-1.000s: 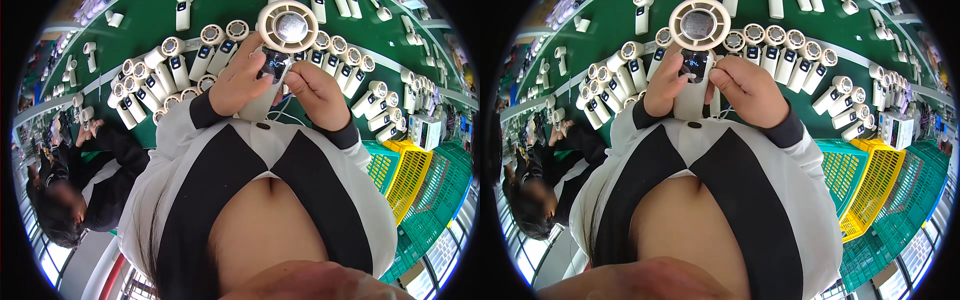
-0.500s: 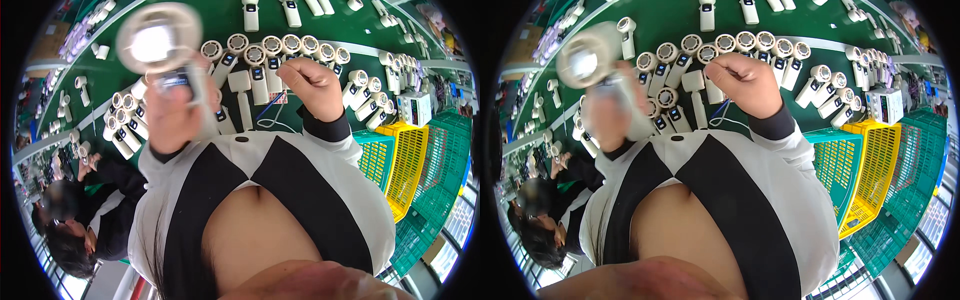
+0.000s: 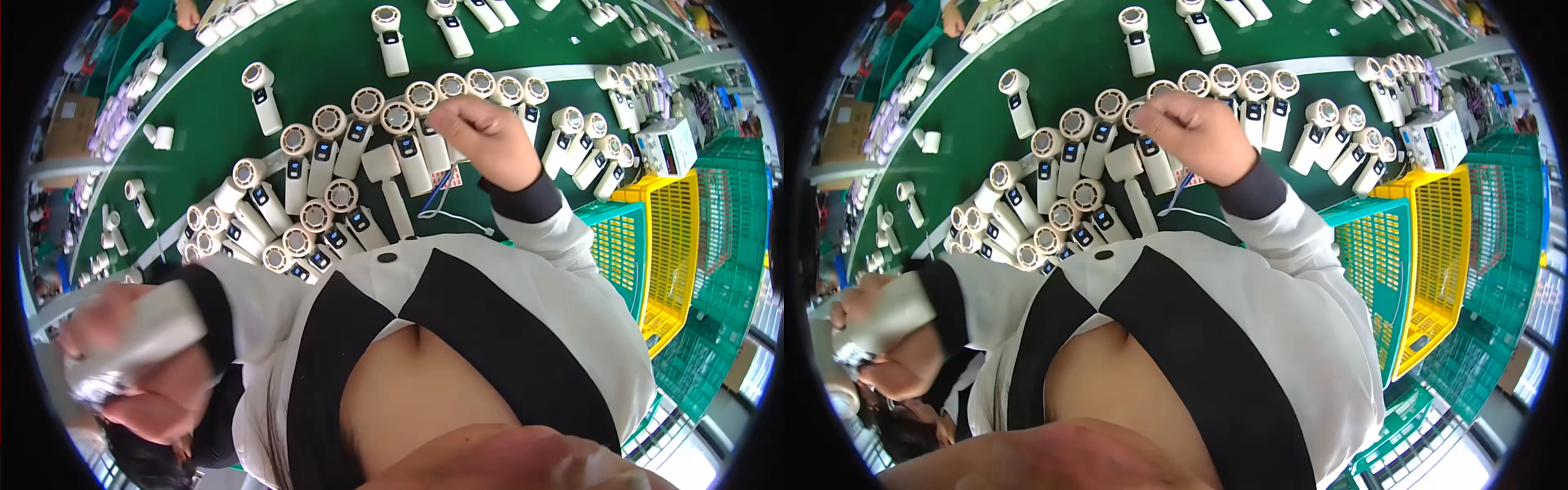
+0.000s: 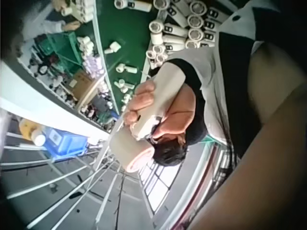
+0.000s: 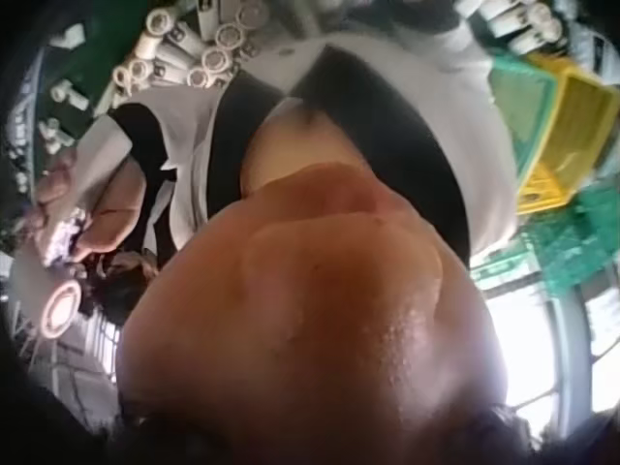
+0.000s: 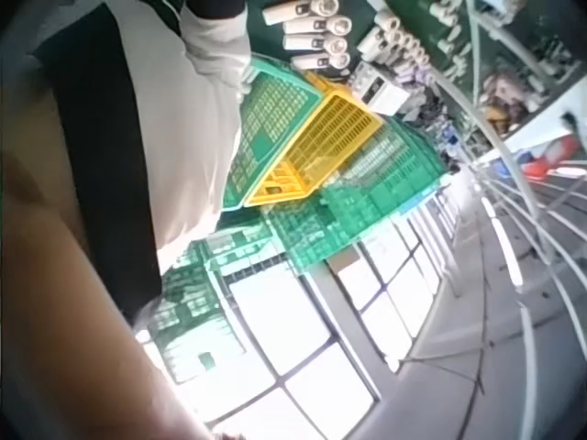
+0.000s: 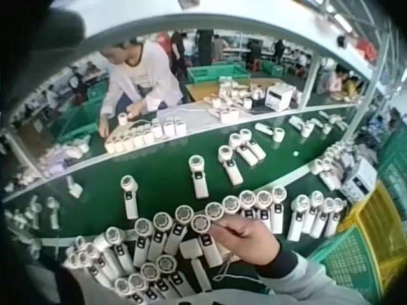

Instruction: Inspecting and testing the functionality of portable handheld fans at a production line station.

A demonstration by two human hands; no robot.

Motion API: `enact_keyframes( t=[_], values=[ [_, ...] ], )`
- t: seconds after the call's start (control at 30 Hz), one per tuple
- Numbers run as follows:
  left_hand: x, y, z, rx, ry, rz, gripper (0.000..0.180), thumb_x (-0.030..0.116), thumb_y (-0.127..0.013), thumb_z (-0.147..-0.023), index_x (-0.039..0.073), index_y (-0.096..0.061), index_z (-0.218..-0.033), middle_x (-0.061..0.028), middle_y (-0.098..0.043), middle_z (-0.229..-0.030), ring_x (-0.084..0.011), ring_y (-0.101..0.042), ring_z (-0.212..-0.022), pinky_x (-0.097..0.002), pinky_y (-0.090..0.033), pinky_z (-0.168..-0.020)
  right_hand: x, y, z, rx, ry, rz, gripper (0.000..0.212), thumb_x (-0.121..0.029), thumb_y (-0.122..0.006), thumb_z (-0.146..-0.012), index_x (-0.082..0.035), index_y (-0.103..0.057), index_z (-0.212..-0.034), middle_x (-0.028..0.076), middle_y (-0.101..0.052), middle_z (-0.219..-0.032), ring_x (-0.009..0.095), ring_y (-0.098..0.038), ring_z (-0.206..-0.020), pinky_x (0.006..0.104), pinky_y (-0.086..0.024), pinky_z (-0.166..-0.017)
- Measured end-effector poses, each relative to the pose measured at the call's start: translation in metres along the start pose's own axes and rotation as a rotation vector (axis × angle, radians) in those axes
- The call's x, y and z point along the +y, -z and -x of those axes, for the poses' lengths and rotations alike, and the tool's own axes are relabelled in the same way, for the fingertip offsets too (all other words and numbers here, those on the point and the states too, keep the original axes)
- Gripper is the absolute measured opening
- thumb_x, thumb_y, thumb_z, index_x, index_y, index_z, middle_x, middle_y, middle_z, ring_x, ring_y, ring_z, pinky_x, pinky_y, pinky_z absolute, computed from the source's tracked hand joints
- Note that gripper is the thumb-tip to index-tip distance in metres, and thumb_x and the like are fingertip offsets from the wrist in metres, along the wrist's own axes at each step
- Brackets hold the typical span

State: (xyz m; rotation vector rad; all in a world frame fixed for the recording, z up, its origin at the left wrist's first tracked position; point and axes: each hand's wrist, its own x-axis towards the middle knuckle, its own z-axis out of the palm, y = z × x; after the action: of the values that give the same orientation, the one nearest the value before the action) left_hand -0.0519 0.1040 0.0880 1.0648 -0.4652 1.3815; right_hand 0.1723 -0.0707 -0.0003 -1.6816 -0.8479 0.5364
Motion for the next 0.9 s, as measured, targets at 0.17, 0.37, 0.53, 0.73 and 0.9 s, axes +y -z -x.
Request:
enact_keyframes(
  t=[0.17,0.37,0.53,0.73,0.9],
  values=[
    [-0.098,0.026,0.017,0.209,0.856,-0.263,0.029,0.006,-0.049,-0.078,-0.001,-0.045,-0.106,-0.0158,-0.057,-0.092,-0.0189,-0.056,-0.077,-0.0278,-0.045,-0.068,0.005,0.038,0.015,0.165,-0.131,-0.109,0.012,-0.012,-0.054,-0.080,-0.002,-0.059,-0.082,-0.001,-0.052,-0.066,0.009,-0.043,-0.056,0.0180,-0.035,-0.052],
    [-0.306,0.123,0.054,0.449,1.383,0.083,0.039,-0.005,-0.048,-0.072,-0.009,-0.038,-0.110,-0.0227,-0.047,-0.101,-0.0320,-0.053,-0.084,-0.0361,-0.047,-0.074,0.025,0.079,0.054,0.326,-0.331,-0.316,0.014,-0.010,-0.047,-0.083,-0.001,-0.058,-0.087,-0.003,-0.043,-0.056,0.006,-0.035,-0.050,0.0160,-0.026,-0.047],
    [-0.415,0.149,0.094,0.826,1.366,-0.012,0.036,0.001,-0.050,-0.070,-0.004,-0.045,-0.105,-0.0205,-0.049,-0.101,-0.0315,-0.053,-0.081,-0.0372,-0.048,-0.073,0.040,0.097,0.082,0.396,-0.336,-0.310,0.015,-0.010,-0.046,-0.083,0.000,-0.056,-0.089,-0.003,-0.041,-0.055,0.005,-0.033,-0.049,0.0154,-0.024,-0.045],
    [-0.418,0.109,0.086,-0.334,1.540,-1.487,0.033,0.012,-0.053,-0.069,-0.001,-0.051,-0.099,-0.0174,-0.054,-0.096,-0.0288,-0.056,-0.076,-0.0353,-0.047,-0.071,0.055,0.123,0.085,0.426,-0.178,-0.597,0.016,-0.009,-0.045,-0.084,0.003,-0.052,-0.091,-0.001,-0.042,-0.055,0.006,-0.031,-0.044,0.0169,-0.022,-0.040],
    [-0.457,-0.001,0.104,-0.882,1.373,-1.544,0.032,0.022,-0.055,-0.069,0.002,-0.056,-0.094,-0.0148,-0.059,-0.092,-0.0264,-0.058,-0.072,-0.0337,-0.046,-0.070,0.071,0.124,0.088,0.101,0.157,-1.076,0.021,-0.013,-0.048,-0.082,0.006,-0.047,-0.092,0.004,-0.042,-0.053,0.008,-0.029,-0.039,0.0201,-0.019,-0.035]
  ],
)
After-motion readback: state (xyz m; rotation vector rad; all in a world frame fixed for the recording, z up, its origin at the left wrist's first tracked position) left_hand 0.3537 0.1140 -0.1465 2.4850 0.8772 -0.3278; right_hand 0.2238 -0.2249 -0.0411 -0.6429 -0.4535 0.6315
